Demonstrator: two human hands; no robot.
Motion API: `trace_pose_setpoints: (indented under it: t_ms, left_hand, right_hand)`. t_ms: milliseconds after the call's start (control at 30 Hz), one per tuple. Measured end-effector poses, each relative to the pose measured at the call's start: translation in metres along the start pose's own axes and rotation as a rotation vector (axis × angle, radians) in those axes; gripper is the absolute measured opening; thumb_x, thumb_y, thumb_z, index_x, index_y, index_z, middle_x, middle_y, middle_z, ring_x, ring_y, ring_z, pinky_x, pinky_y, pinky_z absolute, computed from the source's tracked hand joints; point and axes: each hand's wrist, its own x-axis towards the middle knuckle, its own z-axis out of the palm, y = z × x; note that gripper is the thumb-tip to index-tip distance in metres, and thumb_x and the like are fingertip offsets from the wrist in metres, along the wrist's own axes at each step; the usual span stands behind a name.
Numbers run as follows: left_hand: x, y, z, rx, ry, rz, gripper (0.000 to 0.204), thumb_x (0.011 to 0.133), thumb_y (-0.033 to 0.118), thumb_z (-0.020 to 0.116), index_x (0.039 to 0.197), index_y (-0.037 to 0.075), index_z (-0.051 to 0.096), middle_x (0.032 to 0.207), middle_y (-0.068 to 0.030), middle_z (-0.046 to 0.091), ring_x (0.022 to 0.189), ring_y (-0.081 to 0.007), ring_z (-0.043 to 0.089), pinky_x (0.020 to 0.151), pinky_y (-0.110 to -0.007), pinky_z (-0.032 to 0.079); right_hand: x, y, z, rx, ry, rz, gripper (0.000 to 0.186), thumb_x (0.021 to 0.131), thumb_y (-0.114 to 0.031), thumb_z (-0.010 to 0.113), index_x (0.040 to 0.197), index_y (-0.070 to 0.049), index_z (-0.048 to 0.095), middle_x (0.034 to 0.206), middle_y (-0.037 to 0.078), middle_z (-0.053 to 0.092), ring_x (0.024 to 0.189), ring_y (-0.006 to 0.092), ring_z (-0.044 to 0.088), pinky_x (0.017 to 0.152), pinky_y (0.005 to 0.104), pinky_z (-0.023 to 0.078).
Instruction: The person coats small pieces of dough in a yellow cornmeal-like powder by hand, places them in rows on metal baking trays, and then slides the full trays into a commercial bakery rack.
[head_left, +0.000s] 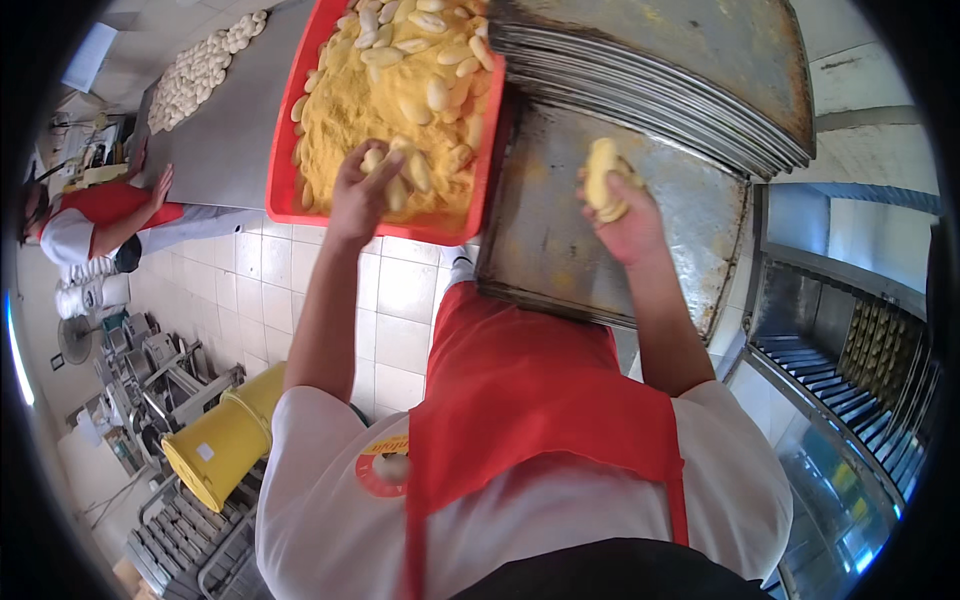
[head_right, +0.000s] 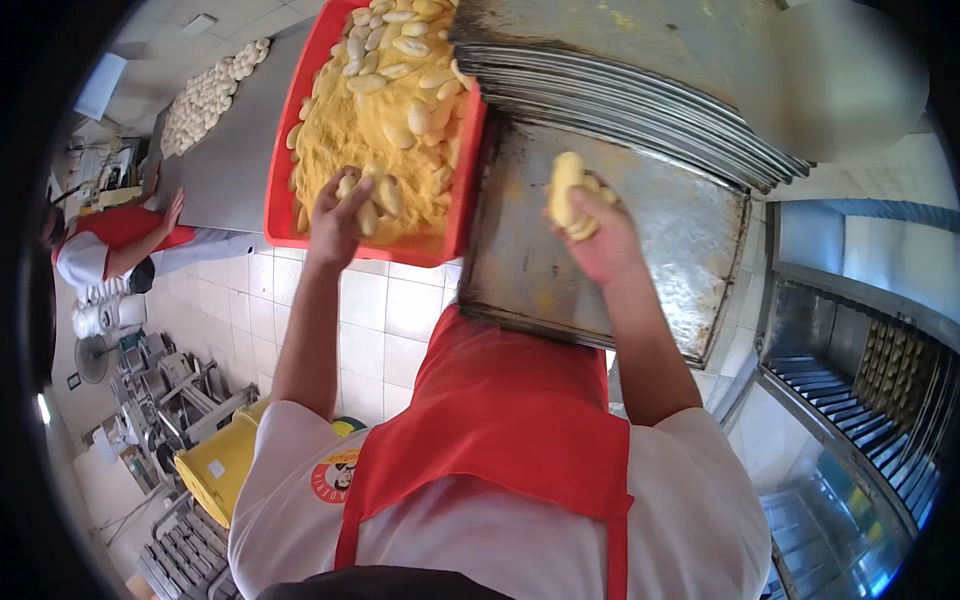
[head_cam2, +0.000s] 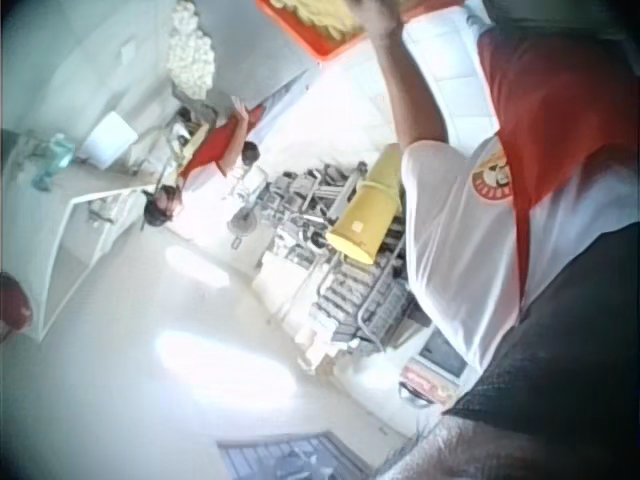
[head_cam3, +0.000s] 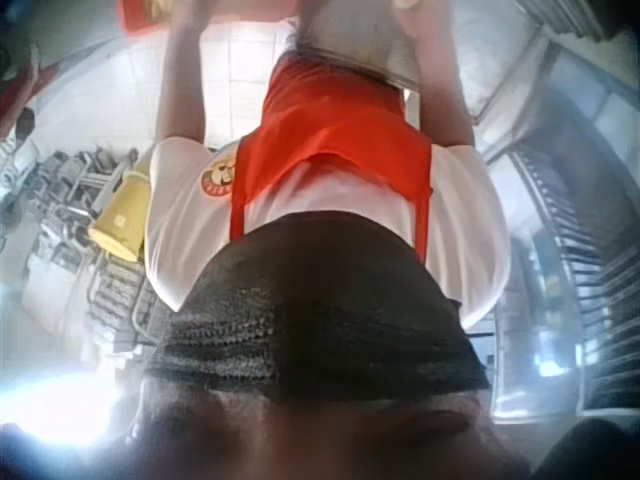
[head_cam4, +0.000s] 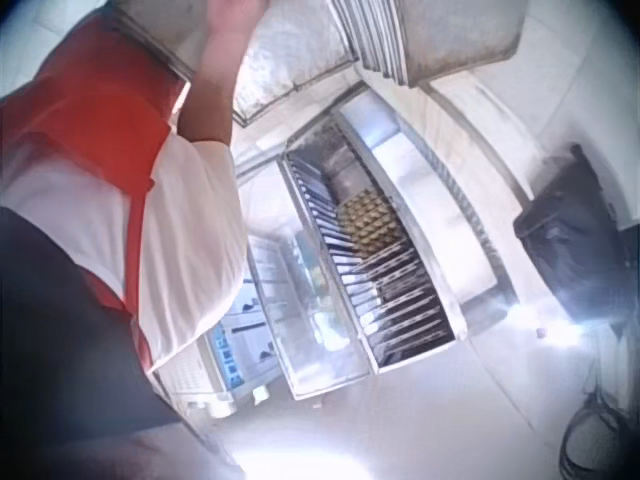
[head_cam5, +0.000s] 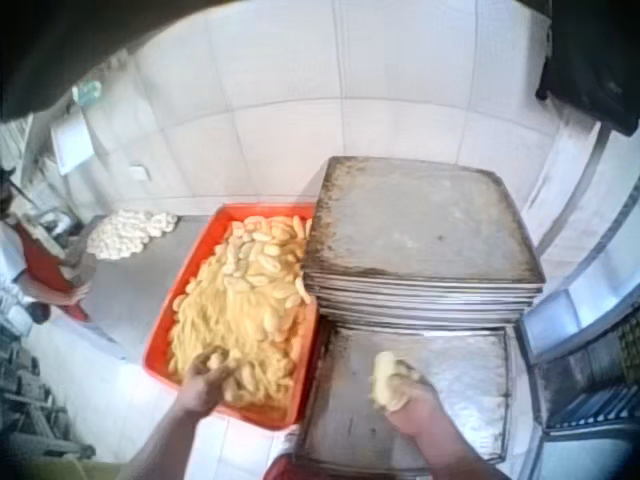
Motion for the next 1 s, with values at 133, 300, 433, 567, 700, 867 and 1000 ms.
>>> trace_pose_setpoints:
  t_ms: [133,300,433,567,700,867,1000]
  left_hand:
    - [-0.007,-0.025,0.117,-0.244,-0.017,-0.141,0.023,0.095,0.013,0.074,0.111,0.006,0.060,0.099,-0.0062,0.067,0.079,-0.0167,0.067,0.067,-0.030,0.055]
    - [-0.007,-0.053,0.177,-0.261,0.055,-0.160,0.033,0.088,0.006,0.072,0.118,0.003,0.057,0.106,-0.0109,0.066,0.080,-0.0210,0.068,0.068,-0.034,0.058]
    - [0.008,-0.075,0.203,0.262,0.178,-0.075,0.051,0.083,0.014,0.082,0.125,-0.002,0.056,0.105,-0.0127,0.067,0.086,-0.0239,0.072,0.068,-0.034,0.058]
    - [0.052,-0.108,0.207,0.876,0.370,0.150,0.067,0.076,0.030,0.089,0.126,0.000,0.058,0.105,-0.0219,0.075,0.097,-0.0382,0.075,0.083,-0.044,0.060]
    - [0.074,-0.115,0.219,0.954,0.429,0.146,0.062,0.075,0.037,0.088,0.120,0.004,0.059,0.106,-0.0246,0.075,0.102,-0.0434,0.073,0.088,-0.049,0.058]
    - [0.076,-0.107,0.230,0.964,0.450,0.163,0.052,0.080,0.037,0.083,0.115,0.006,0.060,0.106,-0.0236,0.075,0.101,-0.0454,0.072,0.088,-0.051,0.057]
    - [0.065,-0.098,0.217,0.549,0.163,0.053,0.046,0.088,0.031,0.076,0.122,0.003,0.061,0.099,-0.0154,0.074,0.089,-0.0277,0.073,0.072,-0.040,0.058]
  right_hand:
    - [-0.001,0.006,0.016,-0.122,-0.097,0.045,0.037,0.089,-0.008,0.079,0.123,-0.003,0.065,0.110,0.008,0.069,0.096,0.0212,0.070,0.076,0.0387,0.058]
    - [-0.004,-0.028,-0.018,-0.096,0.028,0.142,0.039,0.092,-0.015,0.077,0.126,-0.004,0.063,0.112,0.007,0.069,0.096,0.0174,0.068,0.074,0.0357,0.056]
    - [0.008,-0.052,-0.050,-0.533,0.223,0.013,0.037,0.091,-0.023,0.080,0.119,-0.004,0.067,0.108,0.005,0.070,0.089,0.0177,0.069,0.071,0.0363,0.056]
    - [0.050,-0.060,-0.055,-1.415,0.209,-0.383,0.032,0.086,-0.028,0.081,0.109,-0.009,0.071,0.101,0.010,0.075,0.087,0.0286,0.073,0.075,0.0418,0.057]
    - [0.066,-0.073,-0.035,-1.795,0.180,-0.284,0.030,0.082,-0.029,0.080,0.106,-0.013,0.074,0.101,0.016,0.076,0.094,0.0390,0.072,0.082,0.0478,0.057]
    - [0.059,-0.079,-0.045,-1.700,0.173,-0.345,0.031,0.081,-0.023,0.079,0.110,-0.012,0.074,0.102,0.014,0.077,0.089,0.0356,0.074,0.081,0.0464,0.058]
    - [0.023,-0.107,-0.078,-1.100,0.151,-0.167,0.046,0.086,-0.010,0.082,0.128,0.000,0.066,0.106,0.009,0.072,0.092,0.0143,0.070,0.072,0.0319,0.058]
